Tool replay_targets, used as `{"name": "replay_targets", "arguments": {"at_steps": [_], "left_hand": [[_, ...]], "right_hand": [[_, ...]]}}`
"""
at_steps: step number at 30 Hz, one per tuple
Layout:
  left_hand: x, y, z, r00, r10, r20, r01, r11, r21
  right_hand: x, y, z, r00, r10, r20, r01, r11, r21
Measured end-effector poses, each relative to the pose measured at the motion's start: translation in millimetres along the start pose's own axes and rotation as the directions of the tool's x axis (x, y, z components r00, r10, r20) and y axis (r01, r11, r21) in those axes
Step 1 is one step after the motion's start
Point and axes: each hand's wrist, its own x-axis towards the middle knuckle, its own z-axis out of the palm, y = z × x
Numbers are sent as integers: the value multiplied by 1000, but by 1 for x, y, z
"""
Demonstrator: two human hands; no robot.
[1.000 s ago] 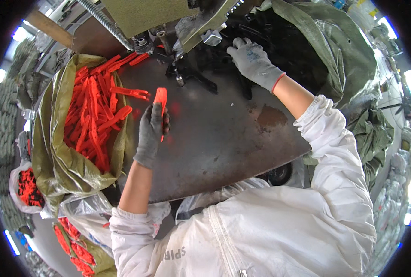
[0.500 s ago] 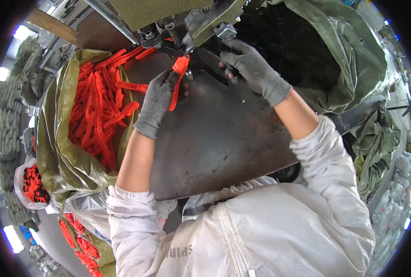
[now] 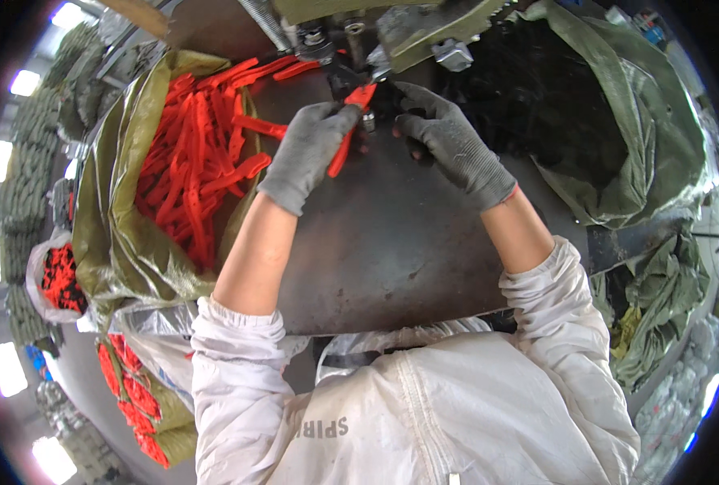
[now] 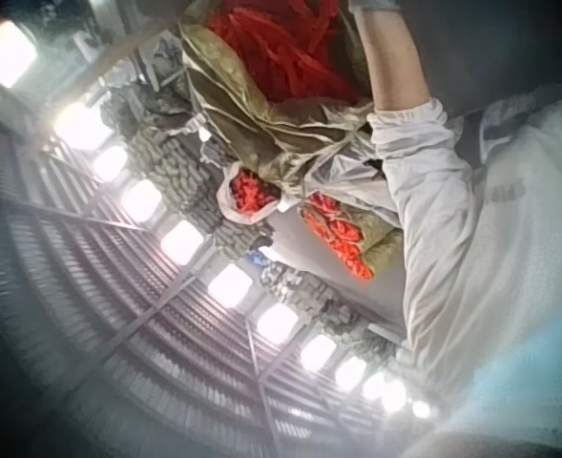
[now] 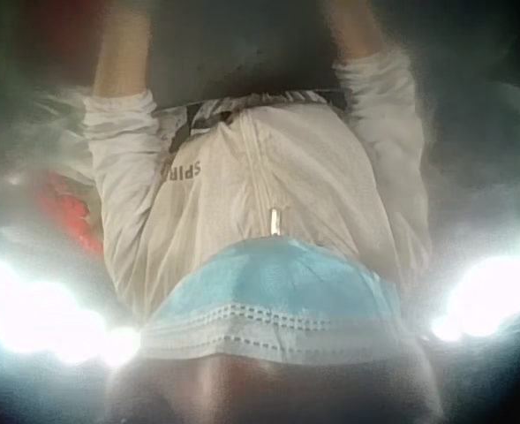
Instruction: The person assembles red and black plastic components using an assembly machine at a workstation.
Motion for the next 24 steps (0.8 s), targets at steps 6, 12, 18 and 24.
{"name": "replay_targets", "arguments": {"at_steps": [6, 12, 18, 24], "left_hand": [[-10, -25, -15, 993, 46, -107, 1, 914, 405], [-59, -57, -108, 945, 298, -138, 171, -90, 981], [-72, -84, -129, 843, 524, -119, 8, 208, 978], [-64, -37, -72, 752, 638, -164, -255, 512, 820]], "right_hand": [[11, 21, 7, 997, 68, 34, -65, 995, -77], [10, 37, 1, 1000, 5, 14, -4, 998, -63], [-7, 1, 15, 1000, 21, 13, -21, 1000, 16], [-11, 13, 5, 992, 102, 71, -98, 994, -52]]}}
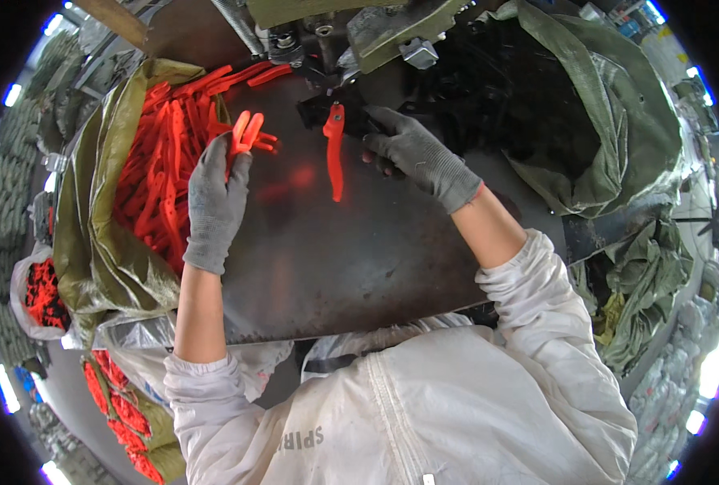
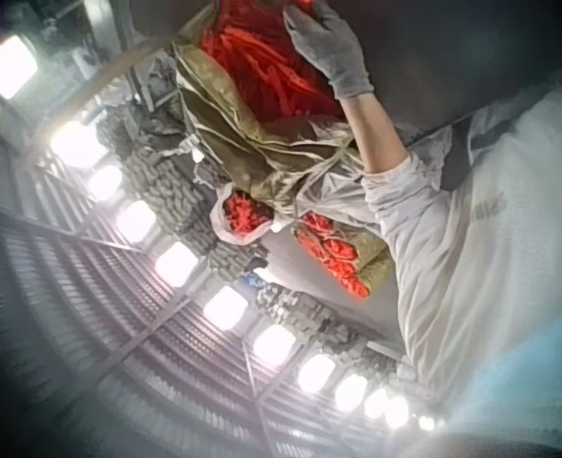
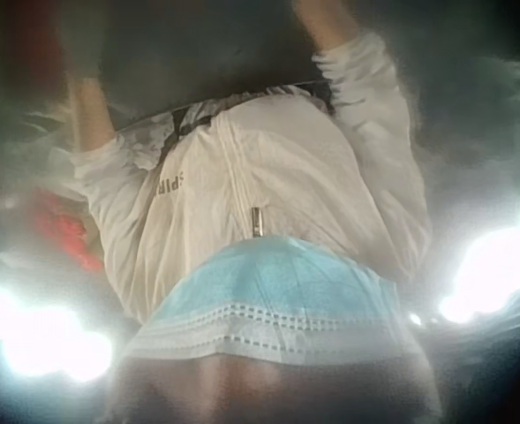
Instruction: The person assembles red and black plastic components using an assembly machine at a workstation.
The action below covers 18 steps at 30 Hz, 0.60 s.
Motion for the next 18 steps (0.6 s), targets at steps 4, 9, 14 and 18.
{"name": "replay_targets", "arguments": {"at_steps": [4, 9, 14, 18], "left_hand": [[-1, 37, 7, 986, -51, 158, 90, 964, -252], [15, 86, 5, 907, -134, 398, 333, 807, -488], [14, 112, 30, 866, -143, 479, 495, 380, -781], [-26, 63, 70, 743, -292, 603, 663, 192, -724]], "right_hand": [[3, 11, 0, 999, 45, -13, -44, 999, 12], [0, 12, 6, 995, 73, -64, -65, 991, 115], [0, 28, 9, 963, -261, -74, 258, 965, -48], [10, 26, -37, 917, -337, -215, 96, 708, -700]]}}
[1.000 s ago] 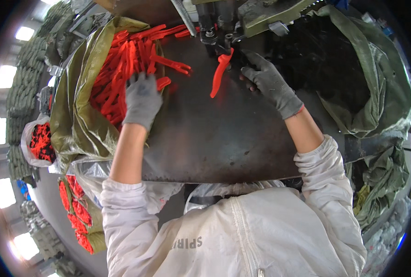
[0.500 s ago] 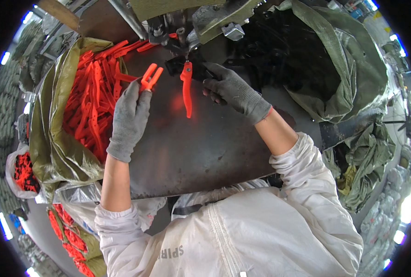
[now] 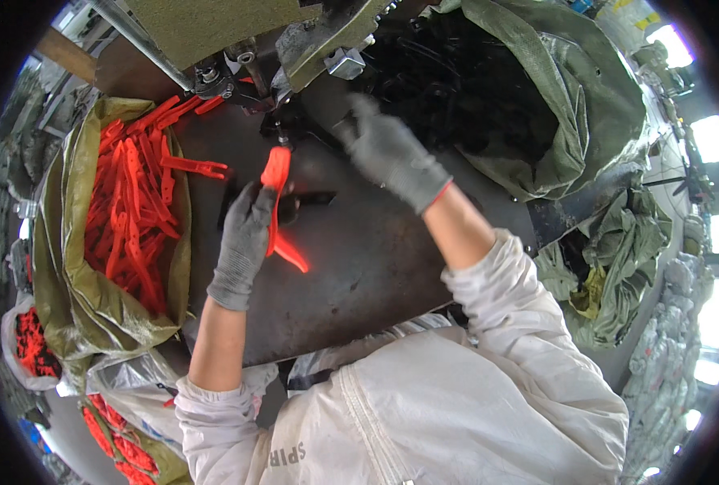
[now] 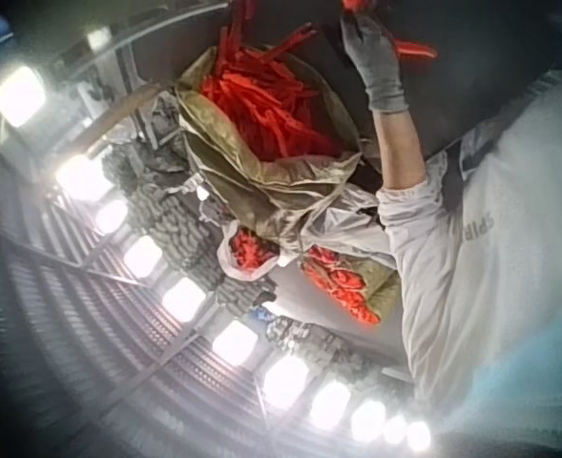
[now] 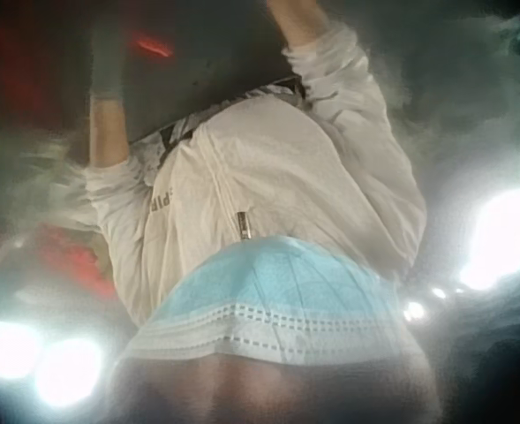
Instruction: The person assembles red and black plastic components using an assembly machine at a workstation.
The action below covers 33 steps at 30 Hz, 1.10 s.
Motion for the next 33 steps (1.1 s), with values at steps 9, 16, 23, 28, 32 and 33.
{"name": "replay_targets", "arguments": {"at_steps": [9, 16, 23, 28, 32, 33], "left_hand": [[11, 37, -3, 993, -66, -98, 80, 985, 150], [45, 76, 0, 995, -85, 53, 65, 953, 297], [55, 63, -5, 991, -116, 68, 88, 941, 326], [74, 47, -55, 864, 484, 135, -193, 71, 979], [83, 41, -125, 880, 401, 255, -70, -422, 904], [81, 39, -133, 874, 392, 287, -110, -416, 903]], "right_hand": [[-37, -3, -20, 956, 279, -88, -118, 645, 755], [-3, -34, -18, 955, 186, 230, -295, 516, 805], [2, -52, 10, 956, 101, 275, -269, 671, 691], [3, -35, 17, 943, 128, 306, -308, 678, 667], [2, -39, 19, 933, 154, 324, -335, 697, 634], [2, -41, 19, 934, 151, 323, -332, 698, 634]]}}
